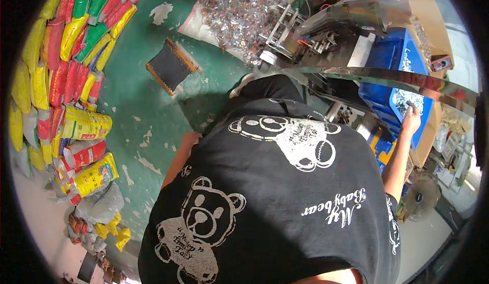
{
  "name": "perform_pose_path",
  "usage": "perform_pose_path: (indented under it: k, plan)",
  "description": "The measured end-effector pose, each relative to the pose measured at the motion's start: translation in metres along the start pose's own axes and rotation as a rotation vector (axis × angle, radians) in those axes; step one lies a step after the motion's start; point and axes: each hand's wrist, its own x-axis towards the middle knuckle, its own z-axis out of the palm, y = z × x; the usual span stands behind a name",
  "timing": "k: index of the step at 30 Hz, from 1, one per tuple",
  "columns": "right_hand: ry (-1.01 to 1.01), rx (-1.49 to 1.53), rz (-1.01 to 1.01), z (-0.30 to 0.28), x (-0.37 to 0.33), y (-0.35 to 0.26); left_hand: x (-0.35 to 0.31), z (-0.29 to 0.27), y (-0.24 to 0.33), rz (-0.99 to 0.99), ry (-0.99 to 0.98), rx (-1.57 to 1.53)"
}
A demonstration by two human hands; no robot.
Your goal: Sorting and placing metal bolts and threaded rings into boxes and a packaging machine.
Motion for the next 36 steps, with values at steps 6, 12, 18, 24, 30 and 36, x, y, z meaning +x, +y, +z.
perform_pose_path:
  k: [6,12,18,24,30,36]
  plan:
    - [-0.002,0.055,0.000,0.007,0.000,-0.002,0.005,-0.047,-0.043,-0.197,0.101,-0.262]
    - [0.004,0.028,-0.001,0.012,0.002,0.002,0.008,-0.055,0.050,0.383,0.150,0.378]
    - [0.014,-0.002,-0.039,0.011,0.002,0.011,-0.010,-0.018,0.115,0.269,0.077,0.002]
    - [-0.019,0.038,0.070,0.002,-0.002,0.007,-0.012,0.001,0.104,0.071,-0.022,-0.116]
    - [0.005,0.114,0.085,-0.025,-0.018,0.021,-0.038,0.048,0.082,-0.037,0.023,-0.089]
    - [0.110,0.095,0.093,-0.033,-0.023,0.068,-0.029,0.078,0.049,-0.205,0.023,-0.123]
